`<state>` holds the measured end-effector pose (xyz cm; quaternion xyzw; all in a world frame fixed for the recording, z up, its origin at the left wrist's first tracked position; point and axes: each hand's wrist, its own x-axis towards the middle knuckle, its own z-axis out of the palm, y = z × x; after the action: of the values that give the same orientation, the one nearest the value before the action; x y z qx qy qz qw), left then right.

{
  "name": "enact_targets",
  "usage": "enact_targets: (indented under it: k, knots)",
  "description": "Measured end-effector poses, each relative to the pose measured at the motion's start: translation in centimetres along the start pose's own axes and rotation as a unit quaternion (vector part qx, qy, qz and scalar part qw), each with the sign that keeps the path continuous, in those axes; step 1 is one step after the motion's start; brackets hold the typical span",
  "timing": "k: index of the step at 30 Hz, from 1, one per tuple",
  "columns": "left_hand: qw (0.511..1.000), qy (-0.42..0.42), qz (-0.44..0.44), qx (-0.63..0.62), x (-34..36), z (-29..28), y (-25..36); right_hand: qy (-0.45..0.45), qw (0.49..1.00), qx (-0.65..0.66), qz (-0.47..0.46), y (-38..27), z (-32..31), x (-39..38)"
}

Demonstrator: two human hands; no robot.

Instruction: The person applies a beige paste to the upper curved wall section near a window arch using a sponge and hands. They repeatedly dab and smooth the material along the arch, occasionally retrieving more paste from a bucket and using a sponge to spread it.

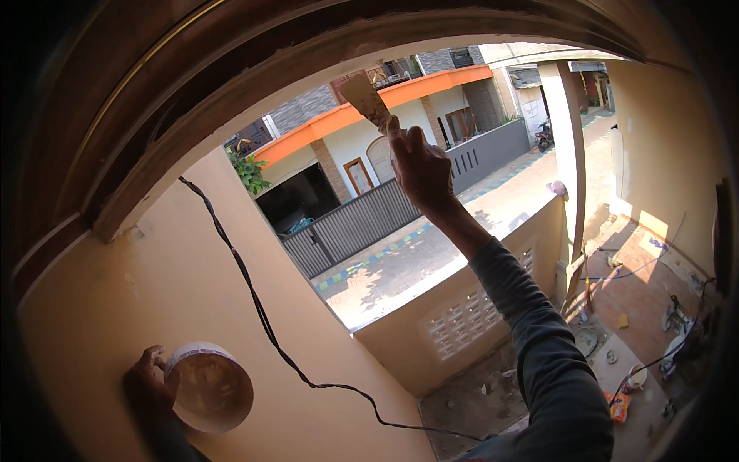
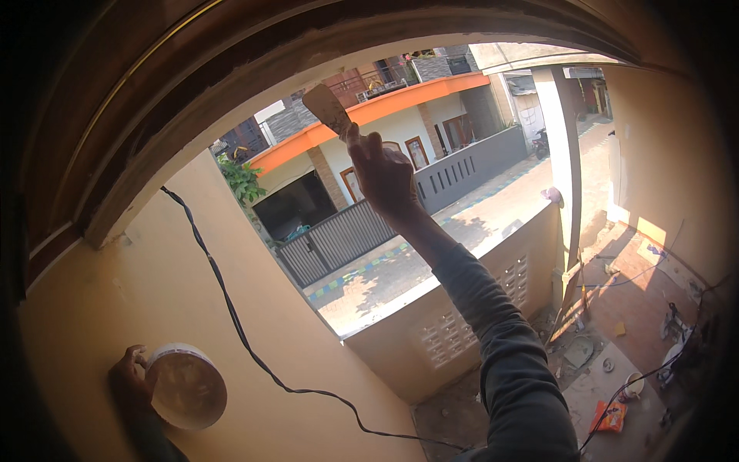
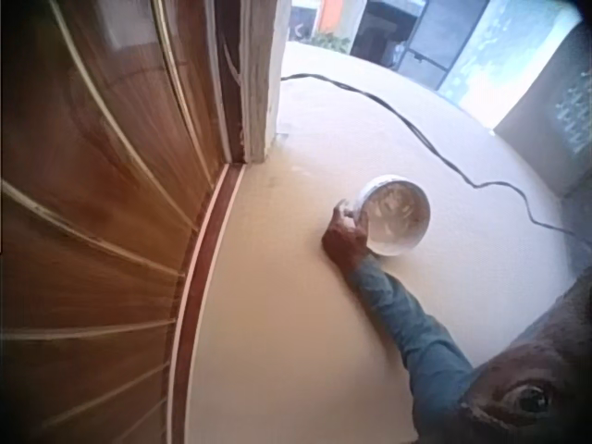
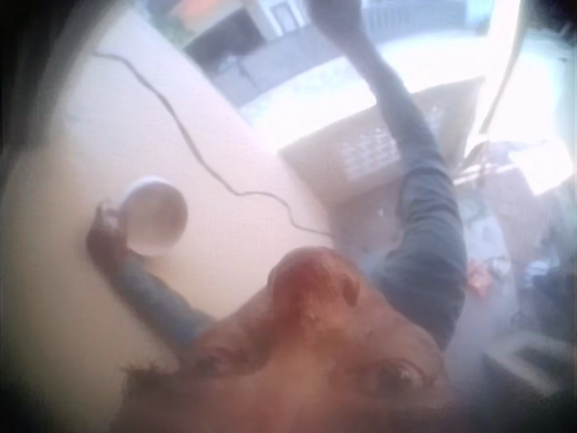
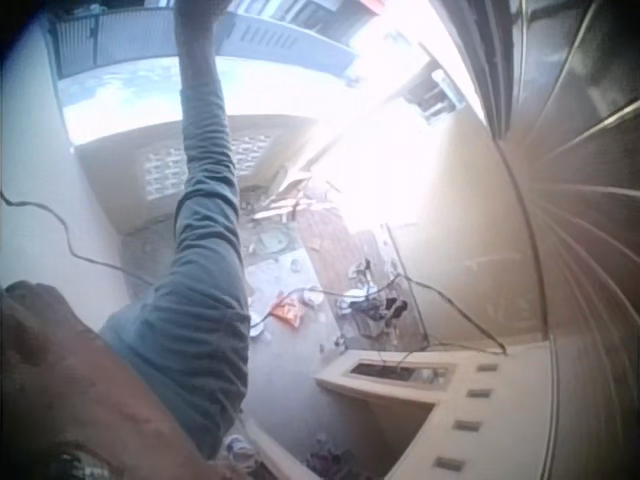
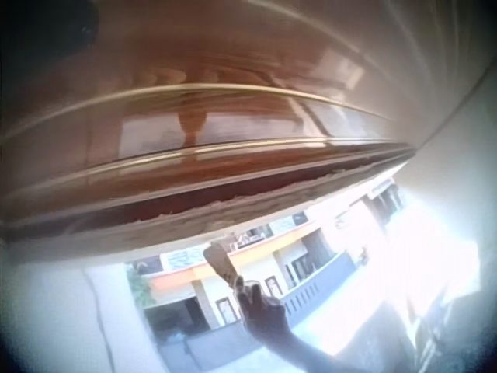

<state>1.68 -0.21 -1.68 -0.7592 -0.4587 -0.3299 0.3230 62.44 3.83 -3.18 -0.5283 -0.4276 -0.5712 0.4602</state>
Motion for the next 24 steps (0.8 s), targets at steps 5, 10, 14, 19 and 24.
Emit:
enact_targets:
  k: [5, 10, 14, 19, 24]
  knots:
    - [0.999, -0.025, -0.041, -0.001, 0.1, -0.4, 0.4, 0.098, 0.932, 0.344, 0.055, 1.9, -2.0, -1.5]
    - [1.0, -0.023, -0.017, 0.012, 0.1, 0.0, -0.1, 0.027, 0.722, 0.644, 0.253, 4.1, -0.3, 4.0]
    - [1.0, -0.009, 0.008, 0.013, -0.1, 0.6, -1.2, 0.056, 0.708, 0.665, 0.229, 3.9, 2.3, 7.6]
    - [0.997, -0.048, -0.054, -0.003, -0.3, 0.6, -1.1, -0.009, 0.82, 0.535, 0.203, 7.1, 2.6, 5.6]
    - [0.998, -0.034, -0.054, 0.002, -0.8, 1.2, -2.2, -0.155, 0.893, 0.361, 0.219, 14.4, -3.7, 0.1]
